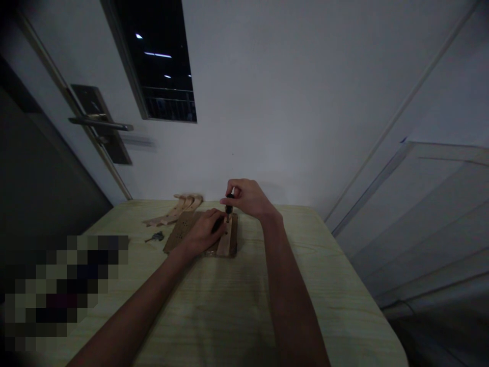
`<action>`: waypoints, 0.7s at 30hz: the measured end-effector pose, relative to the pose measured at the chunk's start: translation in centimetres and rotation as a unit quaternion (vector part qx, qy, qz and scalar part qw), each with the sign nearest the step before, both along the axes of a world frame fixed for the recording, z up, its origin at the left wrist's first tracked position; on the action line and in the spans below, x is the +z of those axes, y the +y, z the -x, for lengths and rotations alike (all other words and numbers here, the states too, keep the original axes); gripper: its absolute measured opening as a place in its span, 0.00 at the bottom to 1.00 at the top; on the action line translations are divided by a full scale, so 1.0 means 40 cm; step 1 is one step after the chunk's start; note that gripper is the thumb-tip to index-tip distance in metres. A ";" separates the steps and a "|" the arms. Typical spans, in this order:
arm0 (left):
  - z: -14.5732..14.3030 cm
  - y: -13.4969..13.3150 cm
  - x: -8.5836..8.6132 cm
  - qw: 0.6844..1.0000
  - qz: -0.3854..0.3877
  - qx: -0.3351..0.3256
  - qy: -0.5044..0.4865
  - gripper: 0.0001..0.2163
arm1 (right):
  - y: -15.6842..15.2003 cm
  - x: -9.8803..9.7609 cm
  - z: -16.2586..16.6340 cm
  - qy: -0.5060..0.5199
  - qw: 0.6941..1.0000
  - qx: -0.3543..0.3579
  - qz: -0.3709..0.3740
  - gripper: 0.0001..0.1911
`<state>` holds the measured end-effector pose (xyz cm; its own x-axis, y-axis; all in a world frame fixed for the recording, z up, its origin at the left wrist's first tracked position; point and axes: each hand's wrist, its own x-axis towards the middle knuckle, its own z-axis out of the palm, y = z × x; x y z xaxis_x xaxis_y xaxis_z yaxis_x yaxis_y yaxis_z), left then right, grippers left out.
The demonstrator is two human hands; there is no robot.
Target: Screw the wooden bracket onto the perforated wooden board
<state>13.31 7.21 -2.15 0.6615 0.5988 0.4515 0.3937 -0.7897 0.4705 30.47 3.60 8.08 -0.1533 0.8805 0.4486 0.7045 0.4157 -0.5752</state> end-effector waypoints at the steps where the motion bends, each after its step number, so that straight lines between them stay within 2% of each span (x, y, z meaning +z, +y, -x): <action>1: 0.000 0.001 -0.001 1.000 0.000 0.000 -0.002 0.09 | -0.001 0.000 0.000 0.005 1.000 0.004 0.007 0.13; 6: 0.002 0.007 -0.009 1.000 0.001 -0.003 -0.002 0.08 | 0.001 -0.009 -0.001 0.063 0.996 0.032 0.050 0.16; 9: 0.003 0.010 -0.013 1.000 -0.005 -0.003 -0.006 0.09 | 0.003 -0.014 0.000 0.088 0.994 0.032 0.049 0.15; 17: 0.002 0.005 -0.007 1.000 0.004 -0.001 -0.005 0.10 | 0.004 0.000 0.010 0.039 0.997 0.054 0.034 0.05; 21: 0.002 0.005 -0.006 1.000 0.005 0.003 -0.004 0.09 | 0.005 0.000 0.008 0.029 0.998 0.038 0.044 0.02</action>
